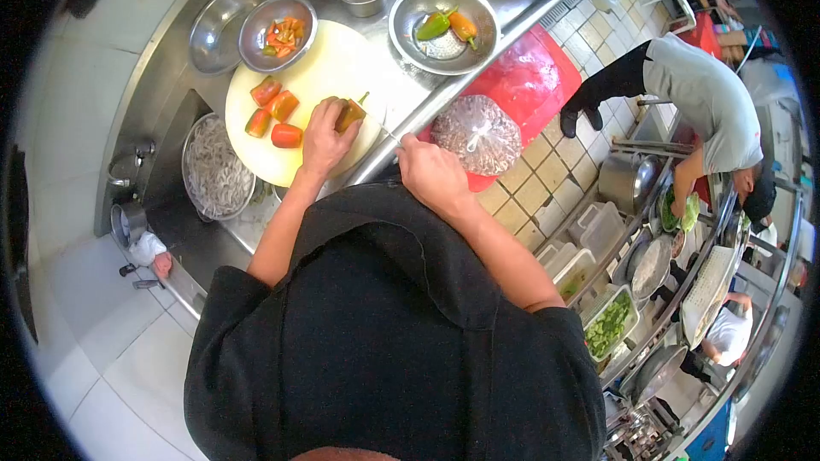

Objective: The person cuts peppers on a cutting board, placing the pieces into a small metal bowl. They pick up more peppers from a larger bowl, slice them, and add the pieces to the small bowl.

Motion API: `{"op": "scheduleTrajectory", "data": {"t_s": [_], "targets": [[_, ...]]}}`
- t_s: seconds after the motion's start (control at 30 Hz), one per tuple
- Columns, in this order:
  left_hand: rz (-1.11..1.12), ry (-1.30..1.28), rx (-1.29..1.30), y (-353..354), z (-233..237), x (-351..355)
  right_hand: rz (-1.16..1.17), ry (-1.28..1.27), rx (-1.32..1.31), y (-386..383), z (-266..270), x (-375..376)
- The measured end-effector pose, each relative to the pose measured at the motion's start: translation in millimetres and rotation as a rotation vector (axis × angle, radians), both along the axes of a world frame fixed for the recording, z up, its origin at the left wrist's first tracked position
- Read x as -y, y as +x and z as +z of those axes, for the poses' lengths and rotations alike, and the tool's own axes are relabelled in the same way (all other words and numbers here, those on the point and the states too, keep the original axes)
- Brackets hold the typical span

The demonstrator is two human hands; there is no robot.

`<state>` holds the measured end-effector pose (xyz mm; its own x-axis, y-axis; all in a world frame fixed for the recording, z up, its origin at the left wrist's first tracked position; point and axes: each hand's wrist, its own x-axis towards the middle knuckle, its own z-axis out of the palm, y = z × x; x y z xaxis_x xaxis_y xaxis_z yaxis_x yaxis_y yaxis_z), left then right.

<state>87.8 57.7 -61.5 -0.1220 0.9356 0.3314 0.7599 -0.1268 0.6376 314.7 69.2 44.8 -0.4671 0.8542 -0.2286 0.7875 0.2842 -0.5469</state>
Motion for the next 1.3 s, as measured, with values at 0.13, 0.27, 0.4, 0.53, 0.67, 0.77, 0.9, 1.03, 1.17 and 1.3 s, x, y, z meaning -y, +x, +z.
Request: {"op": "scheduleTrajectory", "data": {"t_s": [0.13, 0.27, 0.4, 0.53, 0.67, 0.77, 0.9, 1.03, 1.17, 1.3], "targets": [[-0.011, -0.033, 0.009, 0, 2, -1, 0.028, 0.026, 0.017, -1, -7, 4], [-0.017, -0.021, 0.058, -2, 3, -3, 0.037, 0.046, 0.007, 2, -9, 8], [-0.002, -0.027, 0.122, -4, 1, -3, 0.083, 0.016, 0.056, 7, -3, 10], [-0.008, -0.059, 0.168, -6, 2, -5, 0.089, 0.000, 0.089, 5, 1, 7], [0.002, -0.015, 0.167, -9, -7, -6, 0.067, -0.033, 0.084, -4, -11, 0], [0.020, -0.055, 0.245, -10, -8, -5, 0.094, -0.005, 0.094, -16, -43, -13], [0.000, -0.148, 0.210, -12, -6, -6, 0.123, 0.041, 0.110, -30, -50, -25], [0.085, -0.198, 0.093, -12, -3, 4, 0.080, -0.077, 0.101, -26, -43, -32], [0.127, -0.142, 0.712, -4, 11, 17, -0.095, -0.190, -0.038, -17, -58, -34], [0.179, -0.125, 0.822, -2, -14, 24, -0.148, -0.168, -0.120, -13, -47, -19]]}}
